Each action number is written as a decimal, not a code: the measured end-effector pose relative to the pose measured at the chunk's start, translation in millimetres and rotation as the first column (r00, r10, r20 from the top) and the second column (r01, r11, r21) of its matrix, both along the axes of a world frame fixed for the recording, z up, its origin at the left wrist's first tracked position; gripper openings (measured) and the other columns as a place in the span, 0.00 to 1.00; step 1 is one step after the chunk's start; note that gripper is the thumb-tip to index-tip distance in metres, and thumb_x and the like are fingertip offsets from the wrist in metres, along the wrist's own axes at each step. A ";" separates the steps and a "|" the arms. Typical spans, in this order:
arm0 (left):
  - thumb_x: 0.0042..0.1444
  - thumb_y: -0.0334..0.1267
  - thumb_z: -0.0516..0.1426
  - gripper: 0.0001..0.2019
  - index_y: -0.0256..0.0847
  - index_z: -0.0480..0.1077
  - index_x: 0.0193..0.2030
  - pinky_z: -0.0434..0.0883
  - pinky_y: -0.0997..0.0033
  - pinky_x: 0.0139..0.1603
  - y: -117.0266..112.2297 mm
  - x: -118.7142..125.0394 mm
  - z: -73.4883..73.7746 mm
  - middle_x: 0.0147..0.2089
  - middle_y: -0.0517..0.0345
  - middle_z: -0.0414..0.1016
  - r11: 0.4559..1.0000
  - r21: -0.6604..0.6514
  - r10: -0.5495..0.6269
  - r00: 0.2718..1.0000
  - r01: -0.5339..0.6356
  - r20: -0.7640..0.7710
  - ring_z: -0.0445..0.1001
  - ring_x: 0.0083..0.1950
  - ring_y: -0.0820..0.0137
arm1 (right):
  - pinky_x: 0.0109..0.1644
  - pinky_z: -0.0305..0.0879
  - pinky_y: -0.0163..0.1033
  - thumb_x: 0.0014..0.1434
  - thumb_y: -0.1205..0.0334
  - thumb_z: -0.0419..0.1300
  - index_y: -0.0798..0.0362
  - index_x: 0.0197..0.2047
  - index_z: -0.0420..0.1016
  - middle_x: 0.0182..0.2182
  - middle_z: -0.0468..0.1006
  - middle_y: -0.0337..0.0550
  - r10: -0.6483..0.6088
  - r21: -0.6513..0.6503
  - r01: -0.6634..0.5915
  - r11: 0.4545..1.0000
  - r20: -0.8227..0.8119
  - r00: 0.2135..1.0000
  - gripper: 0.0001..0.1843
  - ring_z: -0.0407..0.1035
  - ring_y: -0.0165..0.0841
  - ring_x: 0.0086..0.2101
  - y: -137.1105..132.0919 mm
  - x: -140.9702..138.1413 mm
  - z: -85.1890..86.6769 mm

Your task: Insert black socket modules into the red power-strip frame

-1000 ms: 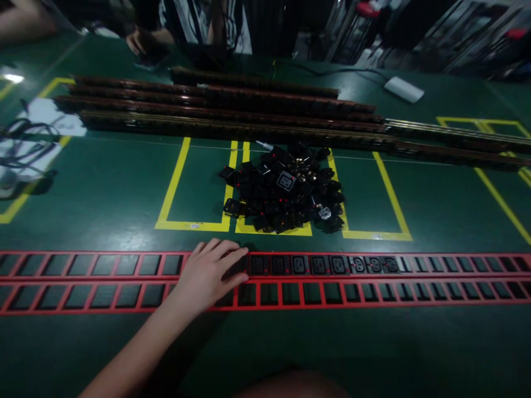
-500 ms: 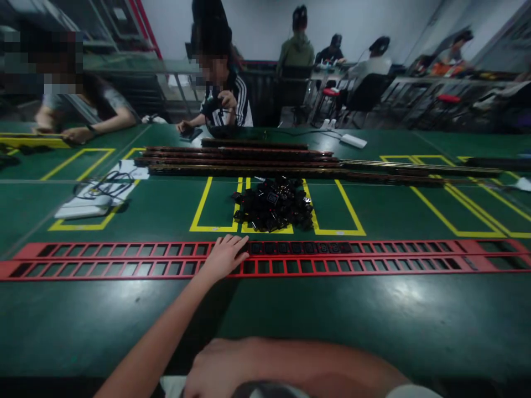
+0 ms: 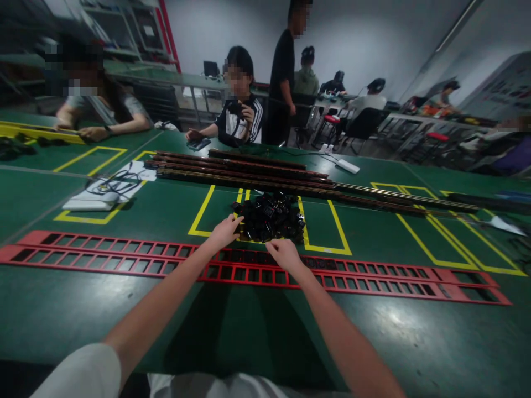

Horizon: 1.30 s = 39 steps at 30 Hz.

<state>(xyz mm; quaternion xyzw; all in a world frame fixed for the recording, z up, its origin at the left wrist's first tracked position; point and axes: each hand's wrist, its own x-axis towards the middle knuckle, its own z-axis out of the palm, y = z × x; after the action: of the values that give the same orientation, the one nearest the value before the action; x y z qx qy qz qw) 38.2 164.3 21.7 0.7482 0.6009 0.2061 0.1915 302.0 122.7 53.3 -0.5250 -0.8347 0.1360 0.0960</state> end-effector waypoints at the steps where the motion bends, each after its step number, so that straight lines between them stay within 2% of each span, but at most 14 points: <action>1: 0.54 0.31 0.64 0.30 0.41 0.70 0.65 0.75 0.57 0.57 -2.7 -0.9 -0.3 0.55 0.47 0.71 1.000 -0.006 0.004 1.000 -0.004 0.017 0.77 0.53 0.57 | 0.33 0.49 0.36 0.74 0.59 0.51 0.52 0.25 0.74 0.24 0.77 0.40 -0.012 0.013 0.012 1.000 0.008 1.000 0.25 0.65 0.30 0.27 1.6 -3.4 -4.5; 3: 0.56 0.34 0.64 0.26 0.42 0.71 0.62 0.75 0.58 0.56 -14.7 -5.5 0.6 0.54 0.50 0.69 1.000 -0.007 0.007 0.998 -0.007 0.054 0.78 0.51 0.60 | 0.34 0.49 0.36 0.74 0.59 0.52 0.52 0.27 0.76 0.26 0.80 0.42 -0.029 0.026 0.028 0.999 0.014 0.999 0.24 0.68 0.30 0.28 1.3 -6.8 -14.0; 6: 0.57 0.35 0.63 0.21 0.43 0.71 0.58 0.75 0.58 0.59 -41.1 -17.2 4.2 0.55 0.51 0.69 1.000 0.009 0.004 0.995 -0.005 0.097 0.76 0.56 0.61 | 0.34 0.50 0.36 0.74 0.57 0.52 0.52 0.27 0.77 0.28 0.81 0.43 -0.044 0.029 0.044 0.999 0.004 0.999 0.24 0.70 0.31 0.30 -2.2 -6.3 -26.1; 11: 0.55 0.34 0.63 0.15 0.43 0.69 0.49 0.75 0.53 0.60 -77.7 -35.6 -0.4 0.52 0.52 0.76 0.996 -0.007 0.082 0.957 -0.083 0.277 0.76 0.56 0.59 | 0.35 0.52 0.36 0.74 0.55 0.52 0.52 0.28 0.78 0.31 0.83 0.45 -0.058 0.021 0.058 0.998 0.000 0.998 0.24 0.73 0.33 0.33 -3.9 -7.0 -35.5; 15: 0.54 0.38 0.64 0.15 0.44 0.68 0.47 0.74 0.51 0.60 -89.1 -39.4 -14.2 0.51 0.52 0.79 0.989 -0.020 0.147 0.930 -0.149 0.336 0.77 0.56 0.57 | 0.36 0.55 0.35 0.73 0.56 0.54 0.52 0.31 0.80 0.34 0.84 0.46 -0.064 0.060 0.059 0.996 0.082 0.995 0.21 0.74 0.34 0.36 -3.5 -9.4 -38.4; 19: 0.55 0.42 0.65 0.14 0.44 0.62 0.39 0.75 0.56 0.55 -89.2 -37.4 -20.9 0.54 0.49 0.78 0.991 0.054 0.092 0.932 -0.118 0.351 0.77 0.55 0.59 | 0.36 0.55 0.36 0.73 0.56 0.53 0.52 0.32 0.81 0.33 0.83 0.47 -0.046 0.068 0.038 0.997 0.122 0.992 0.21 0.74 0.34 0.35 -4.1 -9.7 -37.7; 21: 0.55 0.42 0.66 0.16 0.45 0.61 0.38 0.75 0.58 0.53 -88.3 -37.1 -21.1 0.52 0.51 0.78 0.994 0.044 0.084 0.948 -0.103 0.309 0.77 0.53 0.60 | 0.36 0.55 0.37 0.74 0.56 0.53 0.53 0.32 0.81 0.33 0.83 0.47 -0.035 0.064 0.027 0.998 0.127 0.991 0.21 0.74 0.35 0.35 -4.4 -9.9 -35.6; 23: 0.55 0.43 0.68 0.16 0.44 0.65 0.42 0.74 0.59 0.51 -88.2 -36.8 -20.2 0.48 0.53 0.77 0.996 0.020 0.080 0.971 -0.087 0.225 0.77 0.50 0.61 | 0.35 0.53 0.38 0.74 0.56 0.52 0.53 0.32 0.80 0.33 0.83 0.48 -0.027 0.058 0.020 0.998 0.125 0.992 0.22 0.74 0.34 0.35 -4.5 -10.5 -33.9; 27: 0.60 0.47 0.66 0.15 0.44 0.71 0.49 0.73 0.59 0.49 -90.7 -30.0 -13.5 0.48 0.51 0.75 0.996 0.064 0.064 0.996 -0.060 -0.064 0.76 0.48 0.58 | 0.34 0.51 0.39 0.74 0.56 0.52 0.53 0.31 0.80 0.32 0.83 0.46 -0.043 0.045 0.038 0.998 0.112 0.993 0.23 0.73 0.34 0.34 -5.0 -12.0 -33.6; 30: 0.67 0.48 0.58 0.12 0.43 0.72 0.49 0.72 0.57 0.47 -94.4 -14.7 -1.7 0.48 0.48 0.73 0.994 0.100 0.080 0.953 -0.052 -0.294 0.75 0.48 0.56 | 0.34 0.51 0.39 0.74 0.55 0.52 0.53 0.32 0.81 0.32 0.83 0.46 -0.066 0.040 0.062 0.997 0.103 0.992 0.23 0.74 0.34 0.35 -6.2 -12.8 -34.5; 33: 0.70 0.49 0.53 0.13 0.41 0.70 0.48 0.72 0.56 0.46 -97.5 4.8 14.2 0.47 0.46 0.72 0.992 0.048 0.124 0.882 -0.114 -0.455 0.73 0.48 0.54 | 0.35 0.53 0.39 0.75 0.55 0.51 0.52 0.32 0.81 0.33 0.83 0.45 -0.067 0.041 0.064 0.997 0.096 0.993 0.24 0.74 0.34 0.36 -7.3 -12.9 -34.0; 36: 0.71 0.49 0.52 0.15 0.39 0.69 0.49 0.73 0.57 0.48 -97.9 18.0 26.7 0.49 0.44 0.70 0.977 -0.051 0.153 0.843 -0.208 -0.515 0.73 0.50 0.53 | 0.35 0.55 0.38 0.75 0.55 0.50 0.52 0.33 0.81 0.34 0.84 0.45 -0.058 0.038 0.055 0.998 0.084 0.995 0.24 0.75 0.35 0.37 -8.0 -12.9 -32.1; 39: 0.71 0.45 0.51 0.13 0.40 0.67 0.53 0.73 0.57 0.51 -96.2 20.6 32.1 0.52 0.43 0.70 0.970 -0.127 0.124 0.867 -0.209 -0.483 0.75 0.51 0.54 | 0.35 0.55 0.38 0.75 0.56 0.50 0.52 0.33 0.81 0.34 0.84 0.44 -0.056 0.035 0.053 0.998 0.074 0.996 0.24 0.75 0.35 0.37 -8.7 -12.6 -30.3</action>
<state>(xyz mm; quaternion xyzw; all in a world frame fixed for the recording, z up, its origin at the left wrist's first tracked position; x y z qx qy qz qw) 58.7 68.1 53.8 0.7011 0.7075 -0.0197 0.0863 289.4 113.9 23.0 -0.5507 -0.8251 0.0999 0.0768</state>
